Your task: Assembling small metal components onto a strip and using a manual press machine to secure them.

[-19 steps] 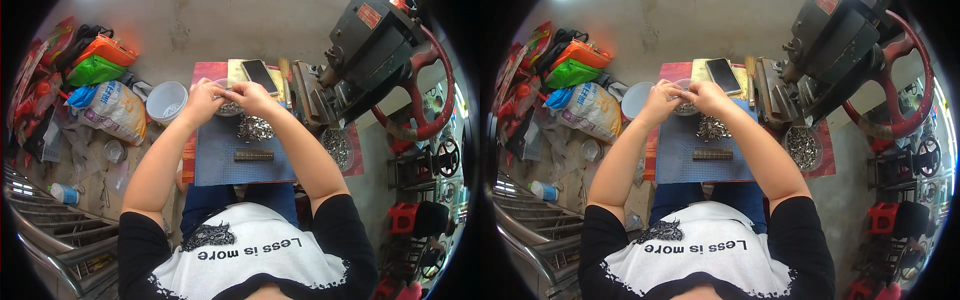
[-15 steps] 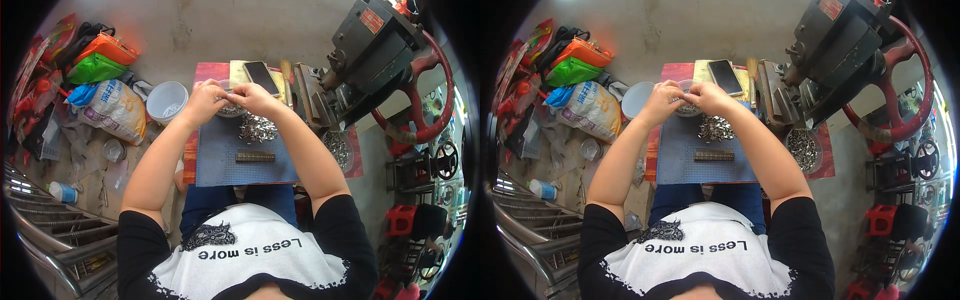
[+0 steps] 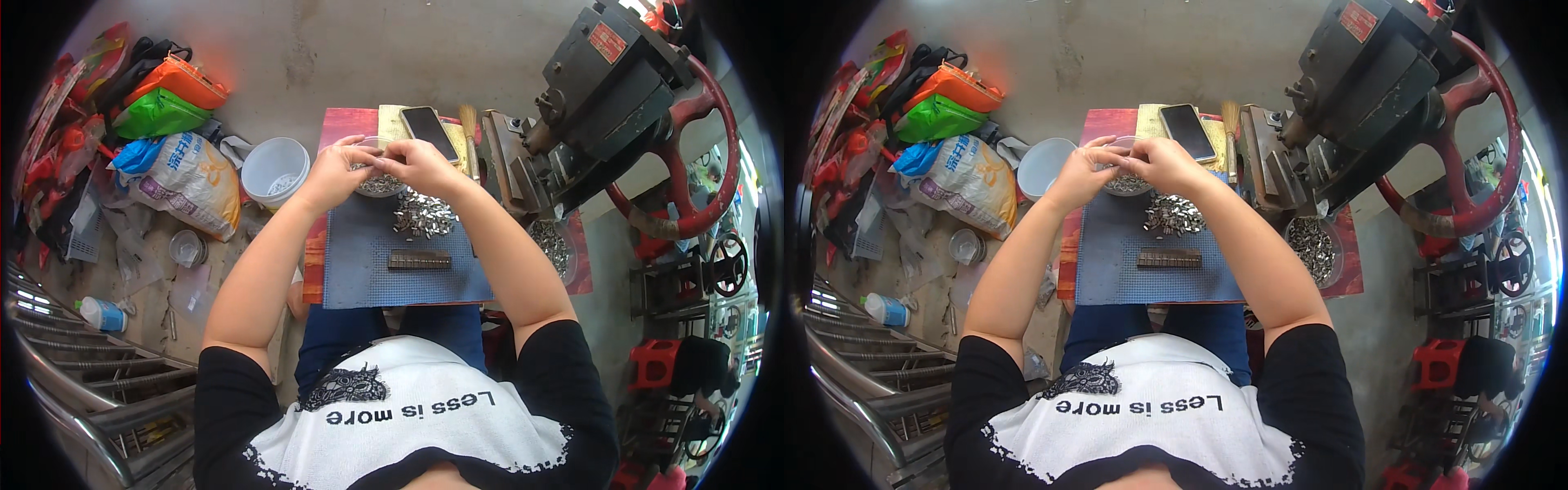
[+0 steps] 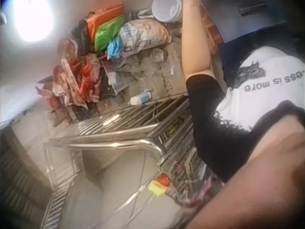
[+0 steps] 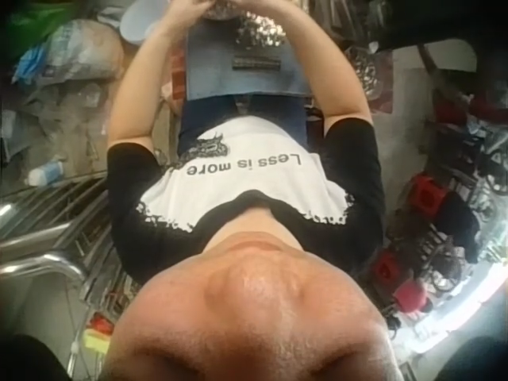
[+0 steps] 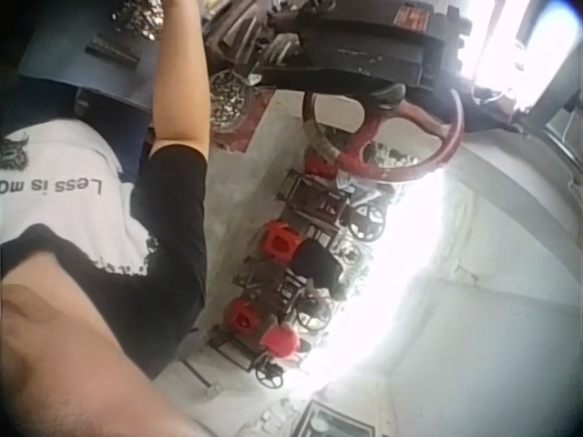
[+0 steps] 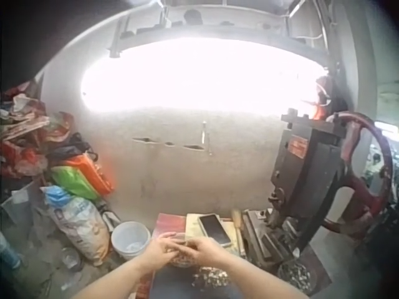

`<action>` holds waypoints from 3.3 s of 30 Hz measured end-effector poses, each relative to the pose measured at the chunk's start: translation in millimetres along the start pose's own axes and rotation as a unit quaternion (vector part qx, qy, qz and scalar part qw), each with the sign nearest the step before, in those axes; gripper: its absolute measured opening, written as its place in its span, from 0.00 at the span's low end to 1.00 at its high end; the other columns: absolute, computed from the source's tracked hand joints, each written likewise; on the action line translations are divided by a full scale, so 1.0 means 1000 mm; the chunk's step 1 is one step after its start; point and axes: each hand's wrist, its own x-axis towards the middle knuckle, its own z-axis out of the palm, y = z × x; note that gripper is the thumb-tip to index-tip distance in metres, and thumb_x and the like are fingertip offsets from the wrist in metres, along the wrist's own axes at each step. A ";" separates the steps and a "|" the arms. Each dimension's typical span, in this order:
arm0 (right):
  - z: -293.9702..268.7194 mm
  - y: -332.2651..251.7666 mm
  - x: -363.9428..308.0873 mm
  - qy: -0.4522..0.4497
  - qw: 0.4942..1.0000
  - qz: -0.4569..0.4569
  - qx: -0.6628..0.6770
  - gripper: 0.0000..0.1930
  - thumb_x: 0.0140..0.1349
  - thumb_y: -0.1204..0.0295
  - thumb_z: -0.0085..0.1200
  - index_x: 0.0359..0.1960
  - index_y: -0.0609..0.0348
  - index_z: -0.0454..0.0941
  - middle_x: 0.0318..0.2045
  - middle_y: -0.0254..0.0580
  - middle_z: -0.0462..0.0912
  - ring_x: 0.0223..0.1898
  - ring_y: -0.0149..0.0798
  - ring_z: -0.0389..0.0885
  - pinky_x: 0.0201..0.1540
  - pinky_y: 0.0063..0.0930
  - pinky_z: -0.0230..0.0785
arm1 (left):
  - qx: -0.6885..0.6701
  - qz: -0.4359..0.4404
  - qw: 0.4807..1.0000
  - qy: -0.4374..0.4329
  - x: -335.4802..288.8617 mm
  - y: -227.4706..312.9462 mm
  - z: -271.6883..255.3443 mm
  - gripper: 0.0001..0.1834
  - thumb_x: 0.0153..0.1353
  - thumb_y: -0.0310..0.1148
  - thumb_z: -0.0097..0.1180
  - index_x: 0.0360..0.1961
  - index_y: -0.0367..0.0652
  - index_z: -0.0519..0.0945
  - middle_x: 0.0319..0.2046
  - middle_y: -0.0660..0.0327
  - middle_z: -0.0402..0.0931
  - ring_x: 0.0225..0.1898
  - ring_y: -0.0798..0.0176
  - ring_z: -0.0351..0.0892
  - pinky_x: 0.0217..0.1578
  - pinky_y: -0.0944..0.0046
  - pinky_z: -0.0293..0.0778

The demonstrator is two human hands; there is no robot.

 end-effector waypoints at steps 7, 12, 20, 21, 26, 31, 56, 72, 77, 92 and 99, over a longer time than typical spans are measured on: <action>0.007 0.004 0.006 0.100 0.960 0.113 0.237 0.14 0.61 0.65 0.68 0.39 0.66 0.86 0.32 0.35 0.87 0.34 0.25 0.80 0.38 0.22 0.71 | -0.041 -0.009 0.999 0.033 -0.003 0.010 -0.002 0.11 0.55 0.32 0.69 0.41 0.48 0.90 0.50 0.57 0.84 0.65 0.53 0.71 0.64 0.53 0.66; 0.021 0.004 0.006 0.138 0.962 0.054 0.230 0.16 0.56 0.64 0.70 0.35 0.68 0.87 0.29 0.41 0.88 0.32 0.28 0.83 0.38 0.26 0.75 | 0.010 -0.042 0.993 0.108 -0.004 0.005 0.003 0.12 0.54 0.37 0.69 0.38 0.46 0.90 0.47 0.51 0.85 0.61 0.53 0.75 0.65 0.51 0.64; 0.018 -0.002 0.003 0.121 0.976 0.082 0.164 0.12 0.58 0.68 0.66 0.34 0.67 0.87 0.27 0.43 0.87 0.30 0.29 0.82 0.35 0.28 0.74 | 0.207 -0.015 0.969 0.137 -0.009 0.019 0.002 0.15 0.49 0.45 0.72 0.31 0.47 0.89 0.40 0.54 0.86 0.56 0.58 0.78 0.65 0.48 0.57; 0.016 -0.006 0.001 0.120 0.976 0.081 0.164 0.12 0.58 0.68 0.66 0.34 0.67 0.87 0.27 0.43 0.87 0.30 0.29 0.82 0.35 0.28 0.74 | 0.206 -0.028 0.967 0.148 -0.010 0.019 0.001 0.15 0.48 0.45 0.73 0.31 0.47 0.89 0.40 0.55 0.86 0.56 0.58 0.78 0.65 0.47 0.57; 0.011 -0.011 -0.002 0.079 0.972 0.123 0.186 0.12 0.61 0.68 0.66 0.36 0.66 0.86 0.29 0.36 0.85 0.31 0.26 0.79 0.35 0.25 0.72 | 0.230 0.006 0.957 0.175 -0.012 0.024 0.003 0.15 0.45 0.45 0.74 0.28 0.46 0.88 0.39 0.59 0.85 0.55 0.59 0.77 0.65 0.48 0.56; 0.007 -0.007 -0.017 0.074 0.962 0.126 0.230 0.09 0.65 0.70 0.63 0.37 0.65 0.84 0.29 0.31 0.83 0.29 0.23 0.77 0.32 0.20 0.69 | 0.220 0.057 0.954 0.194 -0.029 0.029 0.003 0.14 0.48 0.39 0.72 0.33 0.44 0.85 0.37 0.58 0.83 0.51 0.55 0.78 0.58 0.51 0.65; 0.046 0.002 -0.109 -0.010 0.995 0.091 -0.044 0.12 0.52 0.66 0.72 0.34 0.59 0.89 0.32 0.43 0.80 0.36 0.39 0.78 0.42 0.32 0.72 | 0.124 -0.084 0.984 0.096 -0.136 0.065 0.074 0.14 0.49 0.39 0.73 0.33 0.44 0.86 0.37 0.60 0.77 0.47 0.54 0.74 0.50 0.54 0.65; 0.029 -0.002 -0.115 -0.062 0.987 0.149 0.008 0.12 0.54 0.65 0.70 0.35 0.61 0.88 0.30 0.41 0.80 0.34 0.38 0.78 0.41 0.32 0.71 | 0.130 -0.054 0.986 0.090 -0.130 0.062 0.076 0.11 0.50 0.36 0.71 0.32 0.43 0.85 0.34 0.62 0.79 0.43 0.55 0.75 0.45 0.55 0.65; 0.028 0.005 -0.119 -0.042 0.991 0.118 -0.049 0.12 0.54 0.64 0.71 0.34 0.60 0.87 0.30 0.42 0.79 0.35 0.39 0.78 0.41 0.33 0.71 | 0.119 -0.049 0.987 0.092 -0.130 0.061 0.077 0.11 0.50 0.36 0.71 0.32 0.43 0.85 0.34 0.62 0.79 0.43 0.54 0.75 0.45 0.55 0.65; 0.005 0.013 -0.131 -0.069 0.988 0.133 -0.024 0.10 0.57 0.64 0.69 0.34 0.57 0.88 0.32 0.41 0.79 0.41 0.40 0.77 0.47 0.33 0.70 | 0.110 -0.059 0.989 0.079 -0.128 0.061 0.075 0.11 0.50 0.36 0.71 0.32 0.43 0.85 0.34 0.62 0.79 0.42 0.54 0.75 0.46 0.56 0.66; 0.001 0.022 -0.136 -0.042 0.993 0.092 -0.067 0.12 0.54 0.63 0.71 0.33 0.58 0.88 0.32 0.45 0.81 0.38 0.43 0.80 0.42 0.36 0.73 | 0.108 -0.059 0.989 0.078 -0.128 0.061 0.075 0.12 0.50 0.36 0.72 0.33 0.43 0.85 0.34 0.63 0.79 0.42 0.55 0.75 0.44 0.56 0.65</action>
